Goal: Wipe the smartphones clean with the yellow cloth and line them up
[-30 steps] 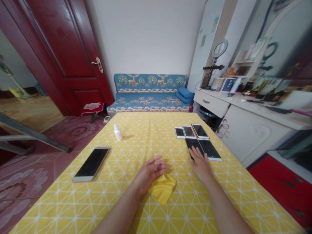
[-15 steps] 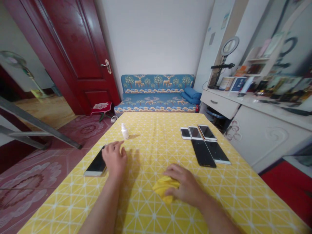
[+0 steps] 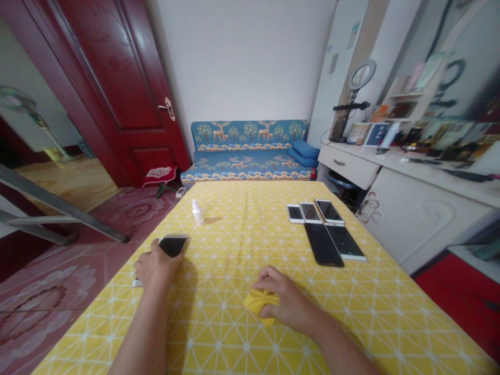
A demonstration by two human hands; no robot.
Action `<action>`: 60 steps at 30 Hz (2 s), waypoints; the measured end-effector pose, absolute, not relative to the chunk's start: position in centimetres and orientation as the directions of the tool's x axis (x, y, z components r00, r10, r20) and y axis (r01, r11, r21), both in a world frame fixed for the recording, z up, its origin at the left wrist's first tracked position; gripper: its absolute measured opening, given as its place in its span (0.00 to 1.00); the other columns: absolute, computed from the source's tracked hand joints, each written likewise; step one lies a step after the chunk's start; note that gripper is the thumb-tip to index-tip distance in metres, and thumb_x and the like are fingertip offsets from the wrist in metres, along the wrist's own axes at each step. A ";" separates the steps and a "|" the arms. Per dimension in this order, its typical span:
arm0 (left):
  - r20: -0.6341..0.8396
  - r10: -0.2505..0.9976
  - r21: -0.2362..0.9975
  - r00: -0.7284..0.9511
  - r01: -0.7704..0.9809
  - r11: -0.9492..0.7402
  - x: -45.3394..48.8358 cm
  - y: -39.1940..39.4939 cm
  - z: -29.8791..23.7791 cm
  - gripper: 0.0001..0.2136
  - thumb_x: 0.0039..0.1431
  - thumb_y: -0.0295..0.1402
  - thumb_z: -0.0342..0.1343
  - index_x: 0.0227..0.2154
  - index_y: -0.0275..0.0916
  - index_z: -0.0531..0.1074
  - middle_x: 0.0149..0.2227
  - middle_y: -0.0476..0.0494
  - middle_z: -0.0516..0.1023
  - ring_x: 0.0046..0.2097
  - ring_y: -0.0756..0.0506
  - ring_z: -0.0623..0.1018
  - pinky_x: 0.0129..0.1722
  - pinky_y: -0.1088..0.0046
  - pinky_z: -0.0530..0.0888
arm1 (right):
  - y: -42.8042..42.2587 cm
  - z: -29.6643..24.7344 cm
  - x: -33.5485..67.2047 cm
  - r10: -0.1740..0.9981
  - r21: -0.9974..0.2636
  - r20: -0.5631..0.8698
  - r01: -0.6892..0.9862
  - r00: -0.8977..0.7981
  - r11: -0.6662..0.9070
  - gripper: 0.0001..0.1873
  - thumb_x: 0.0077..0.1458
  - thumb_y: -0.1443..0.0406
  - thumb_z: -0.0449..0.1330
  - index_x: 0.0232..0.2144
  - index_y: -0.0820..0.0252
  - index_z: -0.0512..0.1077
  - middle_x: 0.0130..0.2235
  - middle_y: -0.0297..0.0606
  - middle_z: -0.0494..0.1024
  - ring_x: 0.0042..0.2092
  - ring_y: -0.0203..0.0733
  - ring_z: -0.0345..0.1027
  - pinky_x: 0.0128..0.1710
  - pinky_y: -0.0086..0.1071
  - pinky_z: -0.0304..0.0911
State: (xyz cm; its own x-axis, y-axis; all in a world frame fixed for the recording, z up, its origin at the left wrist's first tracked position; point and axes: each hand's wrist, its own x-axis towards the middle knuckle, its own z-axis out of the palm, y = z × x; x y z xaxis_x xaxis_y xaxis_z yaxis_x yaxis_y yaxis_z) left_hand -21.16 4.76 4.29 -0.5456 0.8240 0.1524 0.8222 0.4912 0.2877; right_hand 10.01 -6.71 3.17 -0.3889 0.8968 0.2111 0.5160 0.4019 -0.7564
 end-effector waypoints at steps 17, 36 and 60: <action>-0.345 0.895 0.751 0.282 -0.490 0.444 -10.6 2.9 3.6 0.10 0.47 0.26 0.63 0.34 0.33 0.73 0.29 0.43 0.80 0.29 0.47 0.79 0.30 0.75 0.75 | -5.9 2.1 9.7 0.948 -0.579 0.178 0.751 -0.265 0.319 0.06 0.51 0.72 0.59 0.30 0.57 0.69 0.34 0.31 0.73 0.37 0.37 0.66 0.37 0.30 0.54; -0.291 0.672 0.355 0.681 -0.576 0.737 -4.5 -0.7 2.2 0.18 0.60 0.43 0.51 0.38 0.29 0.73 0.32 0.38 0.80 0.34 0.43 0.79 0.39 0.68 0.74 | -5.6 1.9 9.3 0.731 -0.602 0.682 0.555 -0.019 0.575 0.05 0.59 0.68 0.55 0.36 0.57 0.72 0.36 0.37 0.74 0.39 0.40 0.67 0.40 0.34 0.62; -0.388 0.513 0.583 0.766 -0.227 0.780 -3.5 -3.0 2.5 0.26 0.60 0.50 0.48 0.36 0.28 0.76 0.31 0.34 0.79 0.28 0.46 0.77 0.28 0.72 0.72 | -4.4 2.3 11.6 0.646 -0.595 0.744 0.609 0.171 0.524 0.19 0.61 0.69 0.52 0.52 0.52 0.71 0.40 0.39 0.67 0.42 0.40 0.66 0.41 0.35 0.65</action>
